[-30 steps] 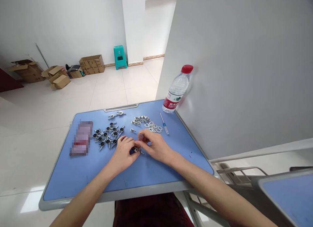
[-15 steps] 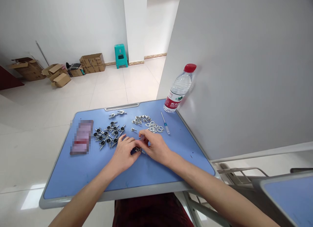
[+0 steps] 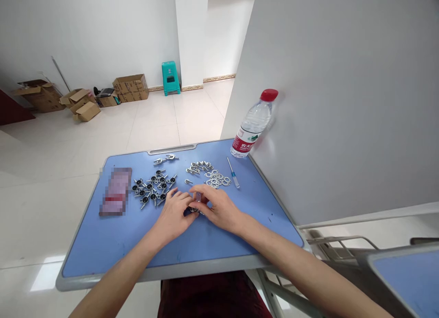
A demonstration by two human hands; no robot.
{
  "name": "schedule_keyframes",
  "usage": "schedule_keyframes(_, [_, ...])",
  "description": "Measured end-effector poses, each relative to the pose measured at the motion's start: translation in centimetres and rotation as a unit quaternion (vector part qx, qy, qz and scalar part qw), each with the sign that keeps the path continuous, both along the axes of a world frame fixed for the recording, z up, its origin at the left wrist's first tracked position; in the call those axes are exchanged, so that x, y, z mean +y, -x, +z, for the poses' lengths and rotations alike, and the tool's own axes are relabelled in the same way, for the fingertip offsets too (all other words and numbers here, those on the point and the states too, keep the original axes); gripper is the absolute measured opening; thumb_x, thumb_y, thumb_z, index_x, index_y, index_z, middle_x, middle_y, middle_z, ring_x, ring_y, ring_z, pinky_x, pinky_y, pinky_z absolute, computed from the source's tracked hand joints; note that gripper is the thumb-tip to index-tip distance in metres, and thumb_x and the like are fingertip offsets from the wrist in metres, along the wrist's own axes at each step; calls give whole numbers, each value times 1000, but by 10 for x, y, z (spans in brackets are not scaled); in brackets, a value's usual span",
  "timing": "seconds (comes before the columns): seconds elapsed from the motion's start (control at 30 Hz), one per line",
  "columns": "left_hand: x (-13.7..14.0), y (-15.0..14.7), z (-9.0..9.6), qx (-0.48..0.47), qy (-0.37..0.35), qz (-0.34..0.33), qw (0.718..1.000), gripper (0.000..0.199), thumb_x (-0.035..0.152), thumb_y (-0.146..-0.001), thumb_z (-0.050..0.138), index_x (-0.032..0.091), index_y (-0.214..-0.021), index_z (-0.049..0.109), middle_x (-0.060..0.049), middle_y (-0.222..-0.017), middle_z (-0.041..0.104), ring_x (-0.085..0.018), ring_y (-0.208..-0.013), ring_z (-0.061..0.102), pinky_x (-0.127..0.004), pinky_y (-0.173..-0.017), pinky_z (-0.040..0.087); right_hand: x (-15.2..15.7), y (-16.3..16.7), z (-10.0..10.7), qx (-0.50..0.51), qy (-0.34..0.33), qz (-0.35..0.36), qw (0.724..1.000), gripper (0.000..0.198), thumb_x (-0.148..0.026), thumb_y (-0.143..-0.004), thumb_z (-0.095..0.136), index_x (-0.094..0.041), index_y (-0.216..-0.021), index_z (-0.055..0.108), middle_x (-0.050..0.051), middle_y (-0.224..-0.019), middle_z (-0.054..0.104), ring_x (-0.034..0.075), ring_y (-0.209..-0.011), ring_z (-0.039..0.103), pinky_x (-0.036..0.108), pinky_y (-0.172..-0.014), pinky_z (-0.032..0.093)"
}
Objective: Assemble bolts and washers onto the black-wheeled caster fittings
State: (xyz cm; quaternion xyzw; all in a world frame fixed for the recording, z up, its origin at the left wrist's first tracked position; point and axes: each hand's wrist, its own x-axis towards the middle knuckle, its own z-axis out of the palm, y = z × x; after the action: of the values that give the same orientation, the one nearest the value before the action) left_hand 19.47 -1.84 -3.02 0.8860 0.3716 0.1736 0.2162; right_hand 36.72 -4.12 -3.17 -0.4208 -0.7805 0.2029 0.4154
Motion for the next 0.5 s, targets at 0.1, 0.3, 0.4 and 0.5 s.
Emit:
schedule_keyframes(0.1, [0, 0, 0, -2, 3, -2, 1000, 6, 17, -84, 64, 22, -86, 61, 2, -91, 67, -19, -92, 61, -49, -109, 26, -1, -1, 1, 7, 2, 15, 1000, 24, -22, -96, 46, -23, -119, 52, 4, -89, 65, 15, -71, 60, 27, -65, 51])
schedule_keyframes(0.3, [0, 1, 1, 14, 4, -3, 1000, 9, 14, -83, 63, 22, -87, 61, 3, -85, 65, -18, -88, 61, -49, -110, 25, -2, -6, 10, 51, 32, -7, 998, 22, -23, -97, 43, -21, -117, 53, 1, -79, 61, 14, -65, 56, 27, -61, 49])
schedule_keyframes(0.4, [0, 1, 2, 17, 2, -7, 1000, 9, 14, -82, 64, 22, -87, 61, 3, -86, 65, -18, -89, 61, -50, -110, 24, -2, -6, 12, 55, 49, -8, 997, 21, -23, -97, 42, -20, -115, 53, 1, -77, 61, 14, -65, 57, 27, -61, 49])
schedule_keyframes(0.5, [1, 1, 1, 18, 1, -5, 1000, 9, 15, -82, 64, 22, -86, 61, 4, -85, 65, -18, -89, 61, -49, -111, 24, -4, -7, 13, 64, 49, -18, 997, 20, -23, -97, 43, -20, -114, 52, 1, -78, 62, 14, -66, 59, 26, -62, 50])
